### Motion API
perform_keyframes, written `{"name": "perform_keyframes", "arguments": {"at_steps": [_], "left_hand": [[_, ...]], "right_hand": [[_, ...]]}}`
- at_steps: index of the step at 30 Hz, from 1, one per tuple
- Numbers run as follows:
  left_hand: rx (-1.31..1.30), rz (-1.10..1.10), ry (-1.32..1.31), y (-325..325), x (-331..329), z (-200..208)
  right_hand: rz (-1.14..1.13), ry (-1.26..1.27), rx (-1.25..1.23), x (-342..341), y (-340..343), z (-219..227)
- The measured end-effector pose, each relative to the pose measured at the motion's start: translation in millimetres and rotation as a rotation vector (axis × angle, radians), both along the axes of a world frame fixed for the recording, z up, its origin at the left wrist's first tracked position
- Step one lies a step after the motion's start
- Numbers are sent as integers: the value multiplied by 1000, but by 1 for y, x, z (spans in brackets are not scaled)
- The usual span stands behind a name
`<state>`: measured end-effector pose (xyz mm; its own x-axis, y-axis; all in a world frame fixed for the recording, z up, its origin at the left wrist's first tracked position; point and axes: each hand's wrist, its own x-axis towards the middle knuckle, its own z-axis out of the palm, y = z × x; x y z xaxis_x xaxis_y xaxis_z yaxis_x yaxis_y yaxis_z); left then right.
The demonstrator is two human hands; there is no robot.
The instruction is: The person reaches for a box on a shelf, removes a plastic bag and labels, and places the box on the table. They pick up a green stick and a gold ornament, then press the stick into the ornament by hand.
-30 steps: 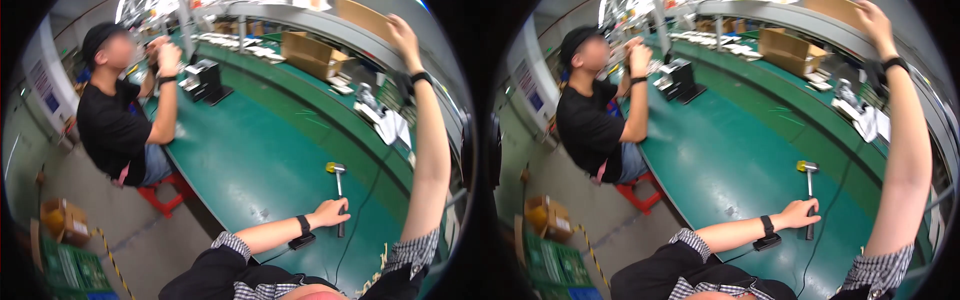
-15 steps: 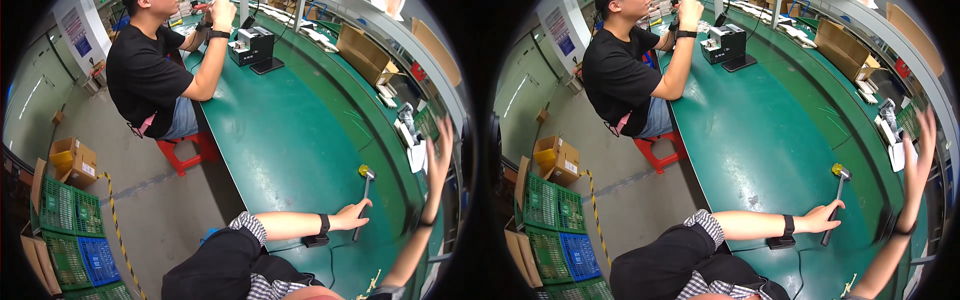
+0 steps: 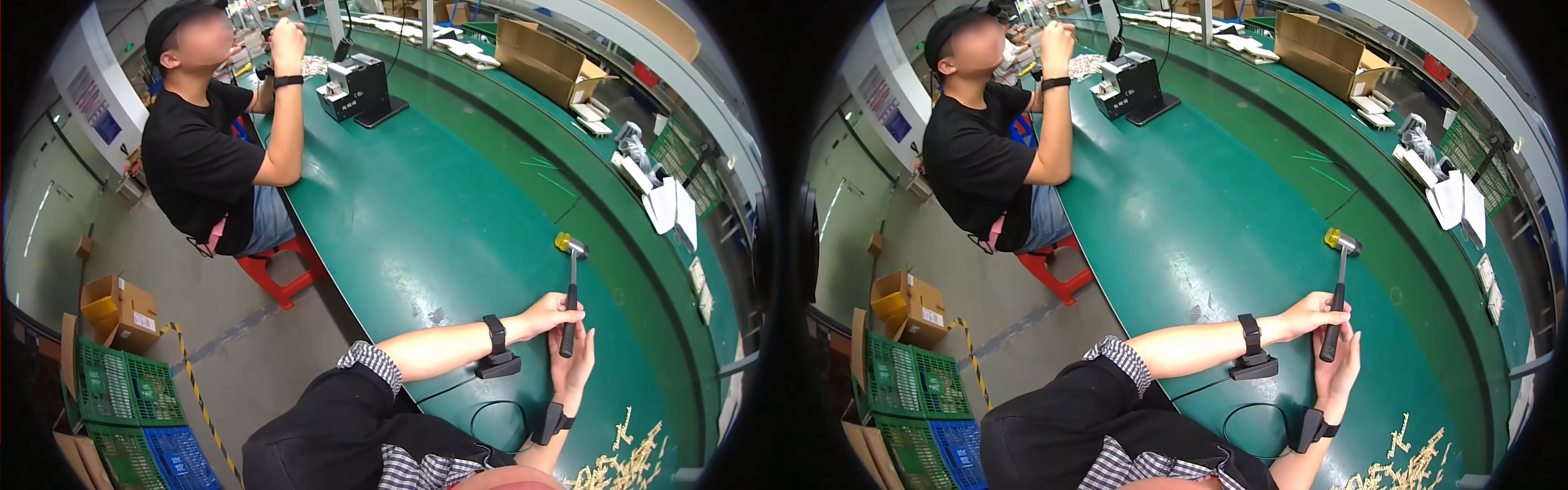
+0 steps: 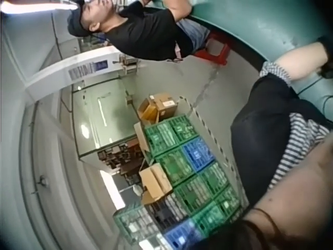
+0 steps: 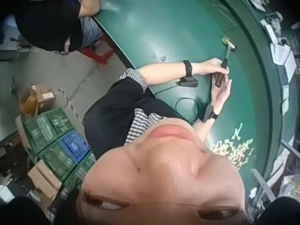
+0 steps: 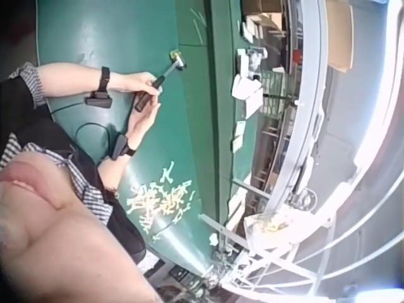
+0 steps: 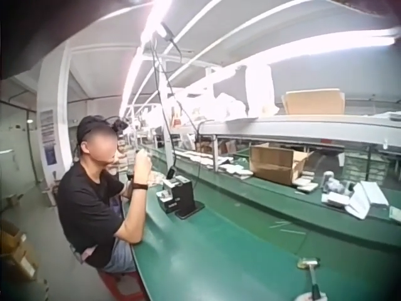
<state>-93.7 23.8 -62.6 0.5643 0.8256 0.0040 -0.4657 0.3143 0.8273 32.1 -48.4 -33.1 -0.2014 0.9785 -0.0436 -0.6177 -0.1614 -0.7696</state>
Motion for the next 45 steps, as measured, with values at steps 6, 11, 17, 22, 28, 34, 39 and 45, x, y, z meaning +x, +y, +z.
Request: {"name": "perform_keyframes", "arguments": {"at_steps": [6,11,17,22,28,34,39,45], "left_hand": [[84,21,23,-10,-5,-2],[103,-45,13,-7,-4,3],[3,-81,-30,-8,-6,6],[-44,-80,-61,-10,-5,8],[-60,-103,-71,-10,-7,7],[-77,-98,-29,-11,-7,9],[-101,-60,-31,-10,-7,5],[-102,-68,-23,-10,-6,5]], "right_hand": [[-6,111,-109,-5,-5,-13],[-126,38,-145,-9,-9,-14],[-183,-69,-121,-10,-12,-10],[-205,-117,-126,-12,-16,-9],[-202,-151,-104,-14,-16,-7],[-175,-199,-76,-12,-15,-7],[-172,-178,-70,-12,-15,-3],[-172,-181,-75,-12,-15,-5]]}}
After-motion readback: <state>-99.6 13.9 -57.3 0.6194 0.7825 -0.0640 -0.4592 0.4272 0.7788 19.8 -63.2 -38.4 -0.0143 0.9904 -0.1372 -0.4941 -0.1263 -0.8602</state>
